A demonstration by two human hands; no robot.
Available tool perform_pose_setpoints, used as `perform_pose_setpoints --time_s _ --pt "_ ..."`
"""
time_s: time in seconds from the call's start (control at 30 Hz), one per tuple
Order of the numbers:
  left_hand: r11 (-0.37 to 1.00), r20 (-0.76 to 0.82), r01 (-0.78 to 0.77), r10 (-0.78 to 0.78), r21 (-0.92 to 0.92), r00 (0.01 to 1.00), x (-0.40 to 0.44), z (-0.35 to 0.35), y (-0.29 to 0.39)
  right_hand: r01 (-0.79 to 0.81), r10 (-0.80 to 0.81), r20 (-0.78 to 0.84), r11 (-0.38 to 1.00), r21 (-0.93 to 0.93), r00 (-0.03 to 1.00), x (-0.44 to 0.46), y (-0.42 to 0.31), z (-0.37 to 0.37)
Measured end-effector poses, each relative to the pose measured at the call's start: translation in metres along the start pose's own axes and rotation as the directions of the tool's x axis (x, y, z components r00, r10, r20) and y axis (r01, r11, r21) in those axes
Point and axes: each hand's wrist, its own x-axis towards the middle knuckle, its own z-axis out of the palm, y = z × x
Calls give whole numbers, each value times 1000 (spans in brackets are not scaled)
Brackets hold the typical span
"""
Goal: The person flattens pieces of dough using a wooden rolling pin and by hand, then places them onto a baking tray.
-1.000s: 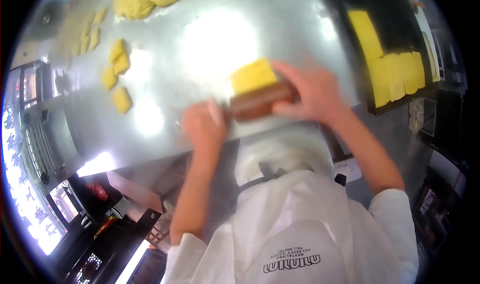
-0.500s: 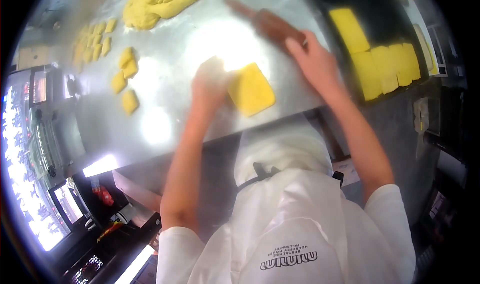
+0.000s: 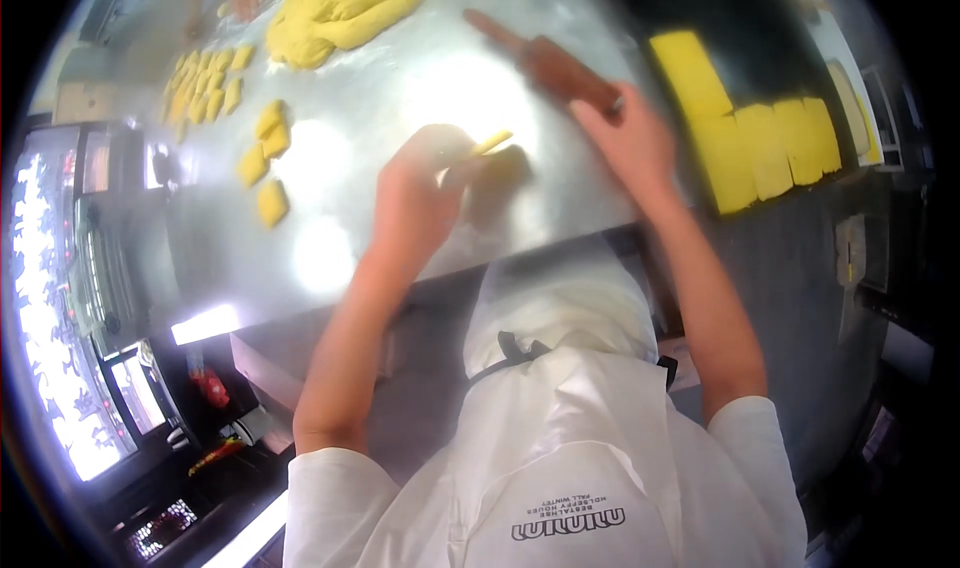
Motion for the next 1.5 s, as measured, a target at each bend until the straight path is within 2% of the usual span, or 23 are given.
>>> perform_pose_setpoints --time_s 0.03,0.07,0.13,0.23,0.33,0.43,0.53,0.63,0.73,0.77,0.83,0.93,0.97,1.1,1.2,1.3,1.37,1.4,1.43,1.47,1.5 --pt "969 -94 -227 236 98 967 -7 6 -9 -3 3 15 1000 15 1000 1 -1 -1" --pt "946 -29 -238 250 221 968 -16 10 -17 -9 9 28 1000 29 1000 1 -1 -2" --pt "949 57 -246 239 196 969 -33 23 -28 -11 9 37 999 42 999 0 -4 -3" --pt "969 -19 -232 234 83 972 -43 34 -43 -7 6 26 999 42 1000 -3 -3 -3" --pt "998 -228 -35 45 48 973 -6 33 -60 -6 5 20 999 50 1000 -5 -3 2" --pt "989 -154 -89 107 117 982 31 47 -72 -1 0 10 1000 28 1000 0 -7 2" --pt "997 201 23 -39 80 979 48 41 -66 5 -5 26 1000 11 1000 -1 -6 -1" --pt "998 183 27 -39 64 982 47 46 -69 6 -6 19 1000 29 1000 -2 -5 -2" --pt "991 240 79 -103 107 965 45 42 -70 18 -18 8 999 47 1000 -2 -4 4" --pt "990 112 2 -19 144 994 43 44 -67 13 -15 19 999 52 1000 -2 -6 2" --pt "963 -131 -126 160 240 978 33 56 -54 3 -5 42 999 47 999 -3 -7 -1" --pt "932 -119 -51 100 358 988 22 77 -28 -12 10 70 999 31 998 -2 -13 -3" --pt "925 -25 -61 76 374 997 10 96 -40 -26 24 82 999 21 996 -2 -15 -4" --pt "922 -18 -2 9 388 1000 4 104 -37 -3 5 106 1000 -24 994 -2 -18 -4" --pt "939 24 0 -9 343 1000 6 96 -35 75 -65 80 988 -135 995 0 -27 0" --pt "994 -96 38 -28 104 995 1 93 -44 61 -56 147 998 -31 988 12 -21 3" --pt "928 -218 219 -290 -300 932 -6 57 -37 117 -115 192 993 3 975 13 -28 -1" --pt "982 -413 154 -186 -111 891 -14 44 -49 141 -142 223 990 21 964 12 -32 -4" --pt "986 -481 153 -167 -69 861 -20 24 -62 218 -202 306 976 -20 930 11 -35 -6" --pt "974 -514 180 -226 -138 828 -27 8 -70 298 -256 390 953 -50 885 12 -39 -10" --pt "970 -576 177 -242 -168 780 -30 -1 -73 440 -395 430 898 -8 812 9 -45 -12"
